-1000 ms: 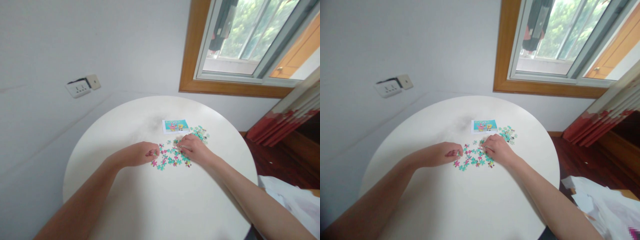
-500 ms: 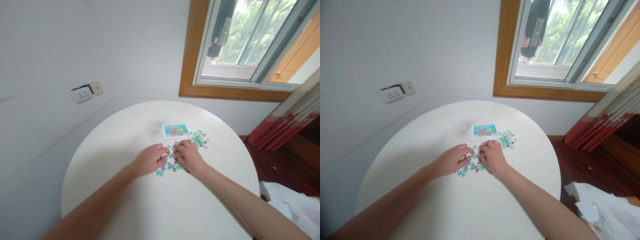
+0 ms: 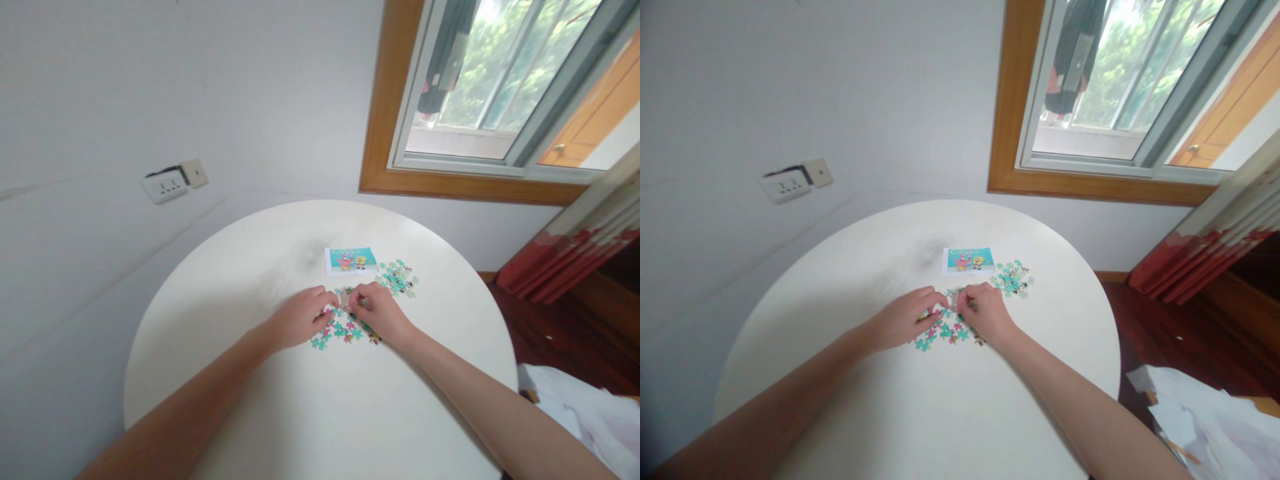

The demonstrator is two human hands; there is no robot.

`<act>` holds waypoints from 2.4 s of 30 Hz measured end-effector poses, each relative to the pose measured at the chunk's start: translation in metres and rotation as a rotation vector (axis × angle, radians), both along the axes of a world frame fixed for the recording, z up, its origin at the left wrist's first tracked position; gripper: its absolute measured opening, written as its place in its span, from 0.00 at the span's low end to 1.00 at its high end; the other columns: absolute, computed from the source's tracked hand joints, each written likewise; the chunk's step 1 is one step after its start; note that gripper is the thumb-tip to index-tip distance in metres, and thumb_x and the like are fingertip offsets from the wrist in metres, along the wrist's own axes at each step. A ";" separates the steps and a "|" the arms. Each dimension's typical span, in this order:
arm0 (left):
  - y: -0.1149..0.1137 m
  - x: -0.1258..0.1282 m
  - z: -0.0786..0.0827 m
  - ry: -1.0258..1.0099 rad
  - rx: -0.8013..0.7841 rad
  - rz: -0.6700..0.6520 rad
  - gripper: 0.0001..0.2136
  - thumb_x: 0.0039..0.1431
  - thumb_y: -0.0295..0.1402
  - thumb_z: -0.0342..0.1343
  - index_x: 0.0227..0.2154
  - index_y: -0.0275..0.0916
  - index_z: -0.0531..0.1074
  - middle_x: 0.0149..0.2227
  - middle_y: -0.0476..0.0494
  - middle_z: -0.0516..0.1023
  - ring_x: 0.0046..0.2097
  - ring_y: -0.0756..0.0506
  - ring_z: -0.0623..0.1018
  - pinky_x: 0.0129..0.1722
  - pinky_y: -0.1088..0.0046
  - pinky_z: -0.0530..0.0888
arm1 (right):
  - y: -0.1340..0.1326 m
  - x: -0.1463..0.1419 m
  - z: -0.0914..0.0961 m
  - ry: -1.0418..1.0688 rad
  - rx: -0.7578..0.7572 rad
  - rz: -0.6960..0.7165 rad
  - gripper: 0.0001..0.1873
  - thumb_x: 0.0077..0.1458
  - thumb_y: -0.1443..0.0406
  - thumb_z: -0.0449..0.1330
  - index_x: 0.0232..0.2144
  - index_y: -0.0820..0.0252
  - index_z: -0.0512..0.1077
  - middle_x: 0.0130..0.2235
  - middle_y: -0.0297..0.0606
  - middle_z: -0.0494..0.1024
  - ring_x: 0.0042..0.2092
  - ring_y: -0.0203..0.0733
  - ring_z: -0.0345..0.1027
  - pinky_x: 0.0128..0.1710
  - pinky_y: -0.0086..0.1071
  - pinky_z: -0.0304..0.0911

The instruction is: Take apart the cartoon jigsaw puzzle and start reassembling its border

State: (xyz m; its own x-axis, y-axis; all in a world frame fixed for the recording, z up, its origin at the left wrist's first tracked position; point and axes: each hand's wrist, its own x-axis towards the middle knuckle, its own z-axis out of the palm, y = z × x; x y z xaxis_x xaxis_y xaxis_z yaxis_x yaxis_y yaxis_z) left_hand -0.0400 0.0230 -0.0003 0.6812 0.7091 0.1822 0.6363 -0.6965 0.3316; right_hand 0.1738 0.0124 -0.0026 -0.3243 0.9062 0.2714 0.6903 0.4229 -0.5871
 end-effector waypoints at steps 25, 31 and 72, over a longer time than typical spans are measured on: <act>0.009 -0.013 0.007 -0.086 0.024 -0.006 0.11 0.60 0.27 0.48 0.44 0.39 0.71 0.40 0.42 0.71 0.44 0.44 0.71 0.46 0.68 0.67 | 0.023 0.066 0.022 0.028 0.047 0.029 0.11 0.56 0.66 0.54 0.33 0.58 0.78 0.35 0.40 0.79 0.38 0.41 0.70 0.40 0.34 0.63; 0.017 -0.026 0.011 -0.095 0.039 -0.003 0.12 0.60 0.28 0.49 0.45 0.39 0.71 0.45 0.41 0.71 0.48 0.43 0.69 0.51 0.64 0.66 | 0.010 0.075 0.030 -0.115 -0.159 0.180 0.14 0.50 0.70 0.58 0.39 0.59 0.77 0.37 0.40 0.77 0.34 0.38 0.69 0.36 0.30 0.64; 0.018 -0.038 0.026 -0.087 -0.070 0.088 0.11 0.60 0.34 0.47 0.39 0.38 0.73 0.39 0.42 0.73 0.37 0.47 0.73 0.40 0.71 0.71 | 0.003 0.066 0.028 -0.223 -0.158 0.133 0.11 0.47 0.73 0.56 0.32 0.60 0.76 0.31 0.37 0.77 0.31 0.37 0.67 0.32 0.29 0.61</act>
